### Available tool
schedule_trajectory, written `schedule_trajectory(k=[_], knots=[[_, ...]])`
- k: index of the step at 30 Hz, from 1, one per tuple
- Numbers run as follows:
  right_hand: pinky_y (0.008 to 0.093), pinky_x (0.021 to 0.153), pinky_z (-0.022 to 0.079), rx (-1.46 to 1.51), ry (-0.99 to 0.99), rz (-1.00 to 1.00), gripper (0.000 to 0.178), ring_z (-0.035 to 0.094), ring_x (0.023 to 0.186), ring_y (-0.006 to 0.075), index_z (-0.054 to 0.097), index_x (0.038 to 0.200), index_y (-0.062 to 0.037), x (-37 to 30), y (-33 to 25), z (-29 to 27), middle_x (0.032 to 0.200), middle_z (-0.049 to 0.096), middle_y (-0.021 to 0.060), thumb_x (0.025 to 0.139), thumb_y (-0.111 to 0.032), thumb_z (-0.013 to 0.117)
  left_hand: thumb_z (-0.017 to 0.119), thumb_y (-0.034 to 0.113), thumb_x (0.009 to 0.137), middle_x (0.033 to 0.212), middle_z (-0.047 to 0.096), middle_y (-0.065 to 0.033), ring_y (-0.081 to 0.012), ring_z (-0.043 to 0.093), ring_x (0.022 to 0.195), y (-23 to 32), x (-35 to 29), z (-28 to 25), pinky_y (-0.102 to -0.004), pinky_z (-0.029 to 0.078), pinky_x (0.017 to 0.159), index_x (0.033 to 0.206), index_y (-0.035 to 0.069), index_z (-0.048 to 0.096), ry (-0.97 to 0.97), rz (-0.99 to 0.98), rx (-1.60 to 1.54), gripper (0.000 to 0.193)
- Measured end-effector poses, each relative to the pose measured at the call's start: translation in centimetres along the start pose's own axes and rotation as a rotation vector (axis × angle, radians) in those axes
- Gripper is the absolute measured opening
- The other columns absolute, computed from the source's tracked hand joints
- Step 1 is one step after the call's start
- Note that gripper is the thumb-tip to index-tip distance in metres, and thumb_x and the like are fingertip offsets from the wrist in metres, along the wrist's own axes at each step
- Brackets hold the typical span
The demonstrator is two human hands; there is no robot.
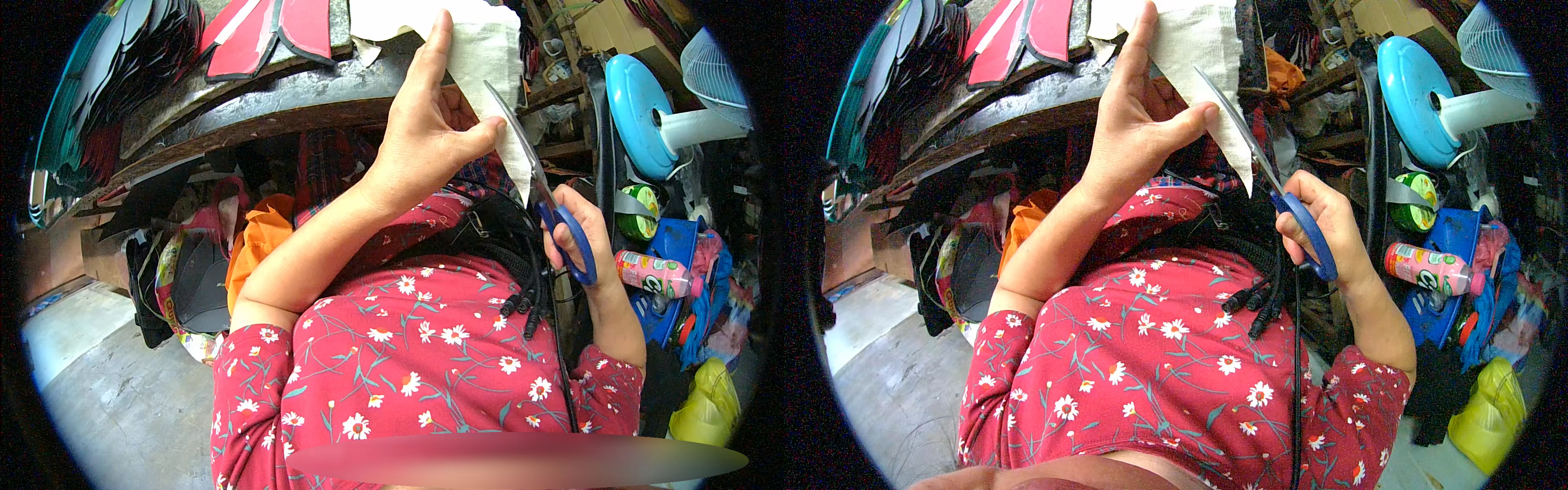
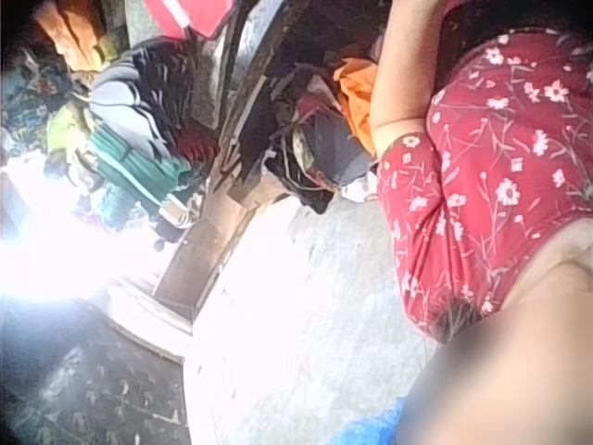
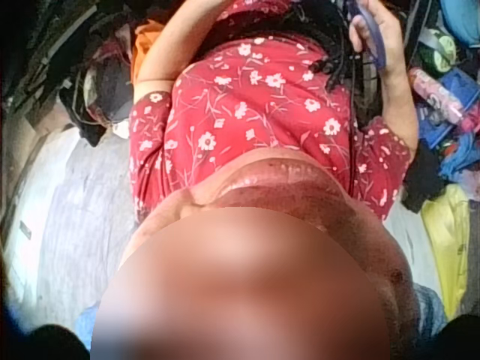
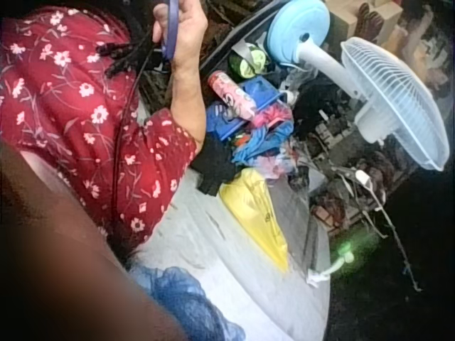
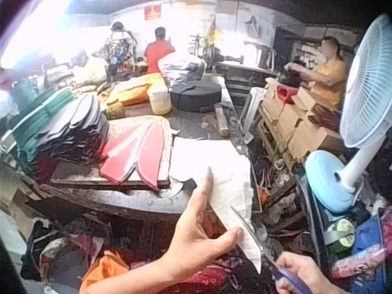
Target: The person uses scissors to cut a white fabric strip and places it on a pink shoe insole. They then pick up a black insole and place it on the table.
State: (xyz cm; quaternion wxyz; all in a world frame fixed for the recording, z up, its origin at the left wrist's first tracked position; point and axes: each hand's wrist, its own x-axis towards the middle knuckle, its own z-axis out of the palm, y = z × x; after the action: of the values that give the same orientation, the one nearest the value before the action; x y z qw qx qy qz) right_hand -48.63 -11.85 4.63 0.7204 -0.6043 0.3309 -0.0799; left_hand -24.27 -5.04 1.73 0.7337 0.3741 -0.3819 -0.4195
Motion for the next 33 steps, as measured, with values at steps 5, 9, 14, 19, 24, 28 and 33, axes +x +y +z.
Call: schedule_trajectory(k=[5,9,14,19,24,28,33], knots=[[0.0193,0.043,0.038,-0.041,-0.010,0.009,0.052,0.052,0.047,0.0061,0.051,0.094,-0.0035,-0.3,-0.2,-0.1,0.069,0.053,-0.0011,0.085,-0.048,0.077,0.072,-0.010,0.078,0.122,0.052,-0.0093,-0.0099,0.062,0.086,-0.9,0.5,-0.2,-0.0240,0.055,0.072,0.160,0.004,0.005,0.016,0.082,0.231,0.107],[0.0196,0.045,0.039,-0.079,-0.070,-0.034,0.056,0.052,0.047,0.0069,0.051,0.093,-0.0041,0.0,-0.5,-0.2,0.067,0.053,-0.0012,0.086,-0.054,0.074,0.072,-0.011,0.078,0.124,0.051,-0.0099,-0.0099,0.062,0.085,-1.1,0.4,-0.2,-0.0232,0.055,0.071,0.160,0.004,0.003,-0.011,0.081,0.173,0.108],[0.0190,0.046,0.039,-0.107,-0.042,-0.042,0.059,0.052,0.047,0.0067,0.051,0.093,-0.0047,0.5,-0.4,0.3,0.066,0.054,-0.0008,0.085,-0.060,0.072,0.072,-0.011,0.078,0.120,0.056,-0.0099,-0.0096,0.062,0.085,-1.0,0.0,0.3,-0.0229,0.055,0.070,0.160,0.006,-0.001,-0.036,0.051,0.158,0.111],[0.0186,0.045,0.037,-0.085,-0.020,-0.014,0.059,0.052,0.047,0.0061,0.051,0.093,-0.0047,0.6,0.0,0.5,0.063,0.052,-0.0015,0.086,-0.059,0.072,0.073,-0.011,0.078,0.112,0.060,-0.0085,-0.0098,0.063,0.085,-1.0,-0.3,0.4,-0.0230,0.055,0.070,0.160,0.007,-0.001,-0.048,0.009,0.109,0.112],[0.0192,0.042,0.035,-0.063,0.008,0.017,0.056,0.051,0.045,0.0061,0.051,0.093,-0.0047,0.0,-0.1,-0.1,0.062,0.051,-0.0019,0.086,-0.056,0.073,0.074,-0.005,0.083,0.118,0.062,-0.0102,-0.0142,0.063,0.100,-1.1,-0.4,0.4,-0.0282,0.056,0.082,0.157,0.004,0.019,-0.025,0.036,0.087,0.093],[0.0195,0.041,0.036,-0.082,0.010,0.020,0.053,0.051,0.045,0.0061,0.051,0.092,-0.0044,-0.1,0.1,-0.4,0.065,0.052,-0.0019,0.086,-0.051,0.076,0.074,-0.004,0.084,0.105,0.066,-0.0106,-0.0126,0.064,0.094,-0.9,0.6,-0.5,-0.0248,0.055,0.076,0.156,0.000,0.016,0.134,0.012,-0.020,0.092],[0.0193,0.042,0.037,-0.118,0.006,0.007,0.050,0.051,0.046,0.0060,0.051,0.092,-0.0046,0.1,0.2,-0.3,0.068,0.054,-0.0012,0.086,-0.046,0.077,0.072,-0.007,0.083,0.110,0.064,-0.0112,-0.0132,0.065,0.091,-1.4,0.6,-0.6,-0.0257,0.055,0.076,0.158,0.001,0.009,0.107,0.014,-0.007,0.098]])
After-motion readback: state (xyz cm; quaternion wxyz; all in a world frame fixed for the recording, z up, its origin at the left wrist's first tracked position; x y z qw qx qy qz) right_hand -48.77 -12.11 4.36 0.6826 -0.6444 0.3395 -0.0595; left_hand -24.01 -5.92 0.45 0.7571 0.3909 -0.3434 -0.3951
